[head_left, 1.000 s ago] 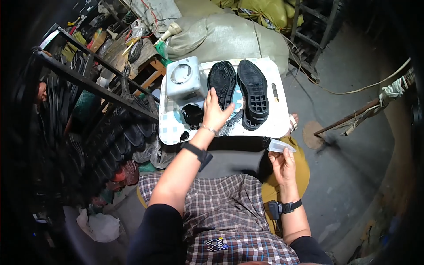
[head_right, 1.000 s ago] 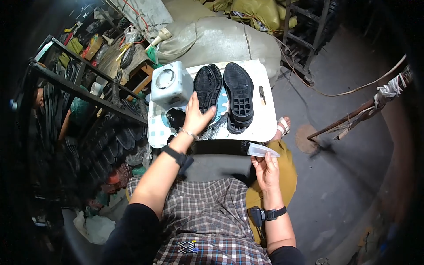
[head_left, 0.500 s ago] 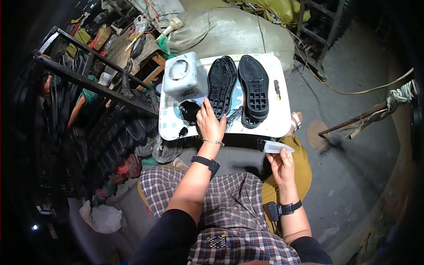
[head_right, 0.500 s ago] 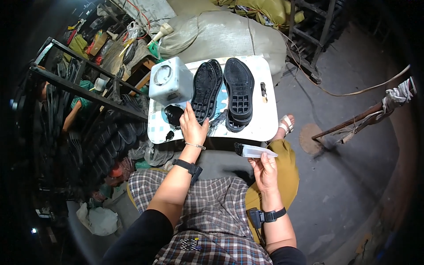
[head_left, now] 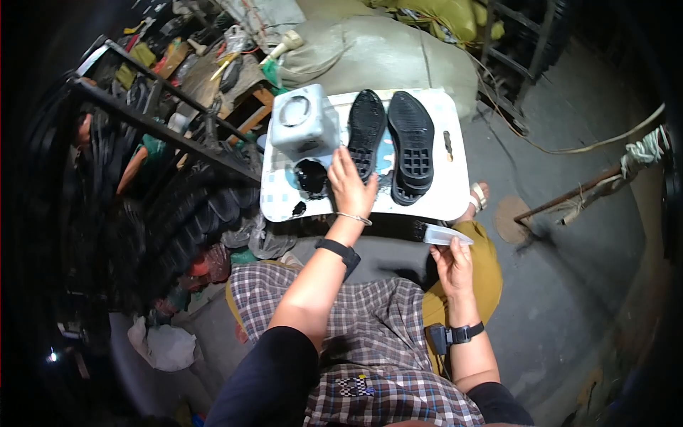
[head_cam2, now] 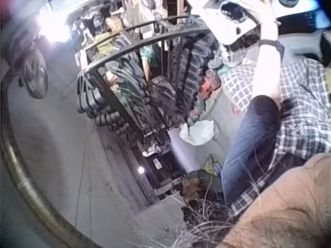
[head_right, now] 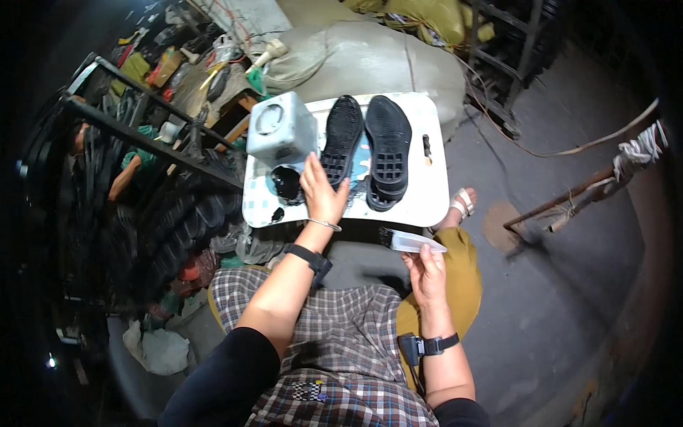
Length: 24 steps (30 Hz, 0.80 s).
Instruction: The recorder is applying a liquid adhesive or treatment to the bottom of black shoe soles using a small applicator pad.
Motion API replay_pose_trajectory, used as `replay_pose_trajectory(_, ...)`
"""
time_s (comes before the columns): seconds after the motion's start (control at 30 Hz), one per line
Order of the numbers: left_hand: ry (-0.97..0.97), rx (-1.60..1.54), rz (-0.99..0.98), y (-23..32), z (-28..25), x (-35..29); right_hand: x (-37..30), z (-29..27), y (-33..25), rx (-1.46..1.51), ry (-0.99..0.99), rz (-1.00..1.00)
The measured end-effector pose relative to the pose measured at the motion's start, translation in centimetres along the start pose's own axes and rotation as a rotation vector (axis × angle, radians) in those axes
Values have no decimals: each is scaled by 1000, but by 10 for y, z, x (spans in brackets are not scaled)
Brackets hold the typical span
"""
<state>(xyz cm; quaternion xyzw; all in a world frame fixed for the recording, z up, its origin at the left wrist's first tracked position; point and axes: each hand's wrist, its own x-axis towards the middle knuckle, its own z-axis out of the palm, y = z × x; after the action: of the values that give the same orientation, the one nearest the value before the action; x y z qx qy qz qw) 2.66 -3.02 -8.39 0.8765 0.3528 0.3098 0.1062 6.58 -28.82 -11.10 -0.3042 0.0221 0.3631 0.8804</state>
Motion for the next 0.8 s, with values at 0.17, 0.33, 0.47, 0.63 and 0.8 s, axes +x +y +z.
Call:
replay_pose_trajectory(0.17,-194,-332,32,36,3,-16,-1,-33,0,-47,48,-33)
replay_pose_trajectory(0.33,-356,-590,-180,41,35,10,0,-30,2,-74,-48,-59)
replay_pose_trajectory(0.47,-478,-538,-289,41,47,44,1,-31,8,-48,-38,-50)
replay_pose_trajectory(0.63,-625,-520,-281,45,67,54,-3,-25,5,-54,29,-72)
replay_pose_trajectory(0.8,-579,-589,-405,41,76,55,0,-28,6,-56,-28,-70)
